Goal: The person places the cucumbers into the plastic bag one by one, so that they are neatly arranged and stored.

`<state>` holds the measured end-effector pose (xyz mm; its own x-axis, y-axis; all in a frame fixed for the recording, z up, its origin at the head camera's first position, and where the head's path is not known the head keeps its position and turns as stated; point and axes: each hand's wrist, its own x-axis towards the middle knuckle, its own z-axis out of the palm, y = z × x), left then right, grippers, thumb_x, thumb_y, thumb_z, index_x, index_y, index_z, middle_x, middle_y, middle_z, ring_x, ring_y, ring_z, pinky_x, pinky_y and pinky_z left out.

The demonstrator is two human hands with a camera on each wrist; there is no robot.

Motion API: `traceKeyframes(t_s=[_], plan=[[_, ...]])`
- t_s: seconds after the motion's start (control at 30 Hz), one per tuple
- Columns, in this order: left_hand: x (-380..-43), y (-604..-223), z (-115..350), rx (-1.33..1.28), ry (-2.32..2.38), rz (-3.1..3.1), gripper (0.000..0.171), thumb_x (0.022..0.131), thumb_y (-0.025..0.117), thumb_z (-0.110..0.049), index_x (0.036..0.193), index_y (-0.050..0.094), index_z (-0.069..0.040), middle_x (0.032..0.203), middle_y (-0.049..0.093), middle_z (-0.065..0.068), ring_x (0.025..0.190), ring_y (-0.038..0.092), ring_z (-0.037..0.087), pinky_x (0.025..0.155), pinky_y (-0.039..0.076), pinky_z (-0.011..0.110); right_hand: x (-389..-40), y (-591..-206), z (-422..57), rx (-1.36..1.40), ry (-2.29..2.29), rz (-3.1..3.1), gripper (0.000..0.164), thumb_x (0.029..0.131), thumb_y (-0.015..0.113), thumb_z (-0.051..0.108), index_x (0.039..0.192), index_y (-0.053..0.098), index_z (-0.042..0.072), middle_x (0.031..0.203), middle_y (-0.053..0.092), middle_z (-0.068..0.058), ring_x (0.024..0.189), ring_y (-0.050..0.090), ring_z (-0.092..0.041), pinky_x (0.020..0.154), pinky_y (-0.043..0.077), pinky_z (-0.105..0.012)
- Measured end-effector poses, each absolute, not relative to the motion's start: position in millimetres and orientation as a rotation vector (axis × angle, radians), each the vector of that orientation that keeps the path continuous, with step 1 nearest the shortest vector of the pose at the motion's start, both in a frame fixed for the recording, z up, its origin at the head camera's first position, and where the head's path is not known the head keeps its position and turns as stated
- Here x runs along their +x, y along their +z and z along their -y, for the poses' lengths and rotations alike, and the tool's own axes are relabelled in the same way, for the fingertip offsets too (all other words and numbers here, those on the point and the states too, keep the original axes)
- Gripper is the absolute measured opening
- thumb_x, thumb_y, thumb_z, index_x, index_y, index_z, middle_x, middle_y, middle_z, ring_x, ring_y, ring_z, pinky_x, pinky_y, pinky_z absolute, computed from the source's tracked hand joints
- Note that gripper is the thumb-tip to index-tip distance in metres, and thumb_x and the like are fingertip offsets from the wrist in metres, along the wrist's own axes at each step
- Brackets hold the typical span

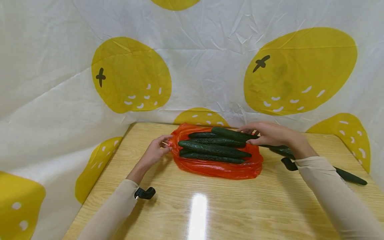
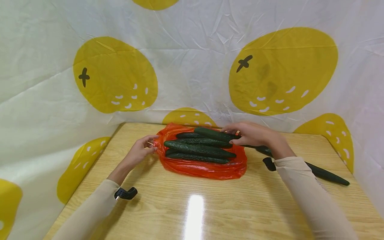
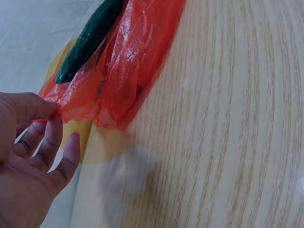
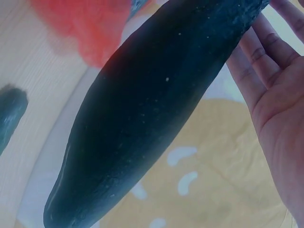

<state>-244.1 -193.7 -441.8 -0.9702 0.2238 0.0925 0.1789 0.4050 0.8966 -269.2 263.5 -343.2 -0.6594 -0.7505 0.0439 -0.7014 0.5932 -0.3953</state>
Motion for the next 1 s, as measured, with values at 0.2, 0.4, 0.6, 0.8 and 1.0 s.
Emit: traceKeyframes(t_s=[0.2,0.4,0.6,0.8,1.0], plan=[[-245.0,-441.7,194.5,0.361,1.644,-2.601,0.047,0.093,0.067,0.002,0.139,0.059,-0.006,0.111,0.061,0.016,0.090,0.058,0.025,0.071,0.050,0.025,-278.0,-344.2,-246.5,-1.256,-0.589,-2.665,0.046,0.094,0.074,0.020,0.139,0.062,0.019,0.128,0.068,0.002,0.105,0.065,-0.016,0.086,0.056,-0.041],[-244.6,-441.1,196.5,0.371,1.652,-2.598,0.046,0.094,0.068,0.002,0.139,0.059,-0.004,0.110,0.060,0.016,0.089,0.057,0.024,0.069,0.050,0.025,-287.1,-345.8,-228.8,-1.257,-0.572,-2.618,0.047,0.096,0.072,0.023,0.141,0.060,0.017,0.132,0.066,0.000,0.111,0.064,-0.020,0.091,0.055,-0.044],[-244.6,-442.1,197.5,0.398,1.670,-2.582,0.046,0.094,0.068,0.003,0.139,0.058,-0.001,0.111,0.059,0.021,0.090,0.057,0.026,0.070,0.050,0.025,-294.8,-352.3,-210.6,-1.300,-0.586,-2.575,0.047,0.096,0.071,0.021,0.142,0.060,0.016,0.135,0.064,-0.004,0.114,0.064,-0.022,0.096,0.053,-0.047],[-244.5,-440.4,198.6,0.394,1.659,-2.590,0.047,0.094,0.067,0.002,0.140,0.058,-0.001,0.112,0.060,0.020,0.090,0.057,0.025,0.071,0.051,0.027,-303.0,-360.4,-194.9,-1.398,-0.582,-2.557,0.046,0.095,0.072,0.019,0.140,0.061,0.011,0.132,0.066,-0.007,0.112,0.066,-0.022,0.095,0.053,-0.047],[-241.5,-435.8,197.3,0.382,1.652,-2.592,0.046,0.094,0.067,0.004,0.139,0.059,-0.002,0.110,0.060,0.018,0.089,0.057,0.024,0.070,0.050,0.025,-309.0,-365.8,-179.2,-1.448,-0.565,-2.539,0.046,0.096,0.070,0.017,0.140,0.061,0.010,0.131,0.066,-0.008,0.114,0.066,-0.025,0.096,0.053,-0.048]])
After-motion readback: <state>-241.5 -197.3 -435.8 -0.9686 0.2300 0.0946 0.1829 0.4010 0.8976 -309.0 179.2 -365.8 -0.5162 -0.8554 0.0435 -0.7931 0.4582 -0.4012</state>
